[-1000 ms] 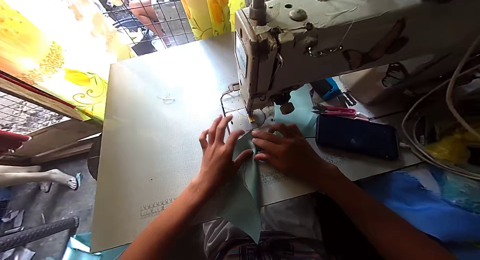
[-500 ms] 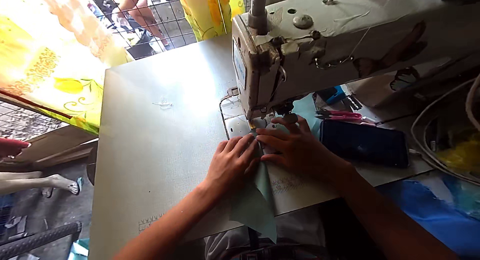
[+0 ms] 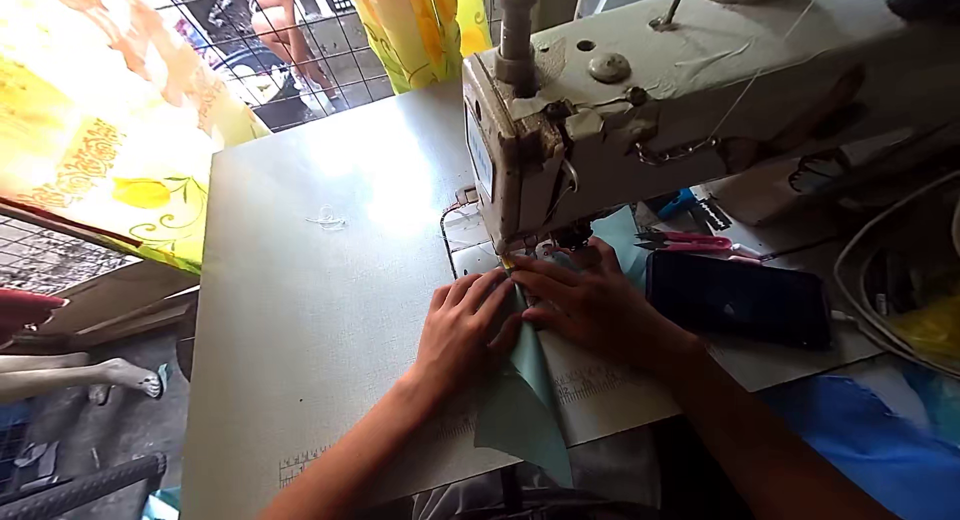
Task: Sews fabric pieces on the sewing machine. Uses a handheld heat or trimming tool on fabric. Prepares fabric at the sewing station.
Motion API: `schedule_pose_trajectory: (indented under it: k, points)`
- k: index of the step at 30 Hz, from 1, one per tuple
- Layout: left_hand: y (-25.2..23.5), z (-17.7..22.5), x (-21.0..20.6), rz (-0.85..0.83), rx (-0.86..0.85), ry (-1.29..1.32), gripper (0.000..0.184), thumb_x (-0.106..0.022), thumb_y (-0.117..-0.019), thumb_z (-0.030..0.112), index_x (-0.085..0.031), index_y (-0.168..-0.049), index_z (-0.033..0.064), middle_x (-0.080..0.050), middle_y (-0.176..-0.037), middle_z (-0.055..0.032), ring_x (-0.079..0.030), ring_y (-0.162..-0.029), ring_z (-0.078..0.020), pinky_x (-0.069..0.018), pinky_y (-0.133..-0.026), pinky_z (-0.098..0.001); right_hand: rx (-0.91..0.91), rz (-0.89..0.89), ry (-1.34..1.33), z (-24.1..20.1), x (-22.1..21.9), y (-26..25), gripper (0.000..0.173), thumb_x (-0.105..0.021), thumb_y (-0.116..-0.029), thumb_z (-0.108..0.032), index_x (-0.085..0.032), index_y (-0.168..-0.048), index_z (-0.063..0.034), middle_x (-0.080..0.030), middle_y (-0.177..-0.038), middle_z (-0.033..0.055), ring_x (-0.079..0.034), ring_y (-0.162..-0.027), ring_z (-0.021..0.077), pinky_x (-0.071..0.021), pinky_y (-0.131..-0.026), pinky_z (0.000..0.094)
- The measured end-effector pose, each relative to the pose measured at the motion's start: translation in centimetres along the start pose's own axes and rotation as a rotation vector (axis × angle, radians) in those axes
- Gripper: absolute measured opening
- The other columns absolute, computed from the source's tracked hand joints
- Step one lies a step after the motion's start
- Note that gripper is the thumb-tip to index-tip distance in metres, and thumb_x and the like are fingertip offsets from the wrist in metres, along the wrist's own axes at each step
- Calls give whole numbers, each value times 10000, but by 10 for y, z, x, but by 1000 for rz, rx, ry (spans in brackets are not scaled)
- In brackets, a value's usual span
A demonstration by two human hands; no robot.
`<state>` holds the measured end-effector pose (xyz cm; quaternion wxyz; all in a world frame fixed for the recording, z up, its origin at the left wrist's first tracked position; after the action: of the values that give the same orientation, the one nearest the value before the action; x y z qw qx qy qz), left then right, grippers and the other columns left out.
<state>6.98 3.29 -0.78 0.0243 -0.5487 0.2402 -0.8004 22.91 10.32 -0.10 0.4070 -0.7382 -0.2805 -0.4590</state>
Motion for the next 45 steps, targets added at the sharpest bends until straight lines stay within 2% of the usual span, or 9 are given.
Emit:
schedule_pose_trajectory:
  k: [7, 13, 18, 23, 35, 38, 41, 43, 45]
  points:
    - [-2, -2, 0, -5, 20, 45, 395, -549, -1008, 383, -726, -1244, 120, -661, -1356, -73, -611, -1257, -257, -470, -1000, -492, -11, 17, 1, 2, -1, 1, 462, -482, -1030, -502, -691, -1332, -221, -631, -1418, 31, -490, -1387, 341, -284, -1122, 657]
    - [-7, -16, 0, -136, 40, 99, 466, -530, -999, 505, -693, -1273, 164, -509, -1527, -142, -384, -1484, -327, -299, -1172, -578, -18, 41, -25, 2, -2, 3, 462, -478, -1034, -501, -685, -1343, -226, -630, -1421, 23, -466, -1412, 355, -282, -1136, 659]
    - [-6, -18, -3, -181, 38, 53, 550, -463, -1010, 558, -647, -1331, 152, -486, -1553, -119, -380, -1494, -281, -281, -1191, -555, 0, 76, -21, 0, -1, 6, 415, -492, -1032, -476, -724, -1273, -231, -674, -1326, 48, -493, -1375, 363, -297, -1132, 649]
    - [-4, -19, -4, -168, 59, 19, 635, -460, -993, 585, -622, -1340, 78, -492, -1554, -105, -395, -1488, -259, -291, -1189, -537, -6, 87, -31, -1, -2, 7, 393, -518, -1019, -450, -741, -1254, -227, -656, -1348, 87, -498, -1358, 385, -300, -1109, 669]
    - [-4, -16, -2, -184, 82, -9, 613, -426, -1010, 562, -600, -1374, 101, -475, -1570, -91, -368, -1504, -248, -261, -1195, -541, -45, 74, 5, -5, 3, 11, 401, -502, -1031, -442, -718, -1303, -242, -626, -1383, 115, -484, -1367, 396, -306, -1116, 651]
    - [-4, -15, -1, -180, 82, -1, 604, -429, -1016, 541, -597, -1377, 86, -476, -1568, -102, -378, -1498, -258, -267, -1195, -549, -182, 131, -40, -28, 17, 35, 390, -519, -1039, -406, -732, -1264, -169, -678, -1284, 93, -582, -1221, 346, -449, -984, 548]
    - [-6, -13, 1, -194, 92, 1, 603, -423, -1025, 531, -580, -1391, 78, -466, -1575, -104, -379, -1498, -256, -265, -1197, -546, -429, 199, -145, -70, 25, 75, 540, -540, -1014, -510, -722, -1264, -67, -749, -1038, 85, -689, -934, 260, -559, -785, 445]
    - [-6, -13, 0, -189, 89, -7, 611, -409, -1032, 532, -575, -1403, 76, -467, -1577, -104, -385, -1497, -267, -270, -1194, -555, -519, 230, -169, -98, 18, 96, 643, -576, -978, -559, -682, -1310, -18, -737, -916, 68, -667, -766, 201, -560, -682, 366]
    - [-6, -12, 1, -178, 73, -17, 598, -422, -1033, 515, -580, -1396, 66, -479, -1565, -122, -398, -1487, -289, -275, -1184, -569, -541, 287, -136, -115, 7, 106, 559, -626, -971, -449, -687, -1292, 5, -707, -817, 50, -630, -687, 184, -528, -638, 323]
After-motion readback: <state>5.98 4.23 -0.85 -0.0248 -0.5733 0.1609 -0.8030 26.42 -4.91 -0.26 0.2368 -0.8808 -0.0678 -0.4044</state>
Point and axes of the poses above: each hand's wrist, its own y-axis away from the middle knuckle, its own x-axis out of the back of the hand, z = x × y, the point moved 5 cm from there along -y, towards the middle knuckle
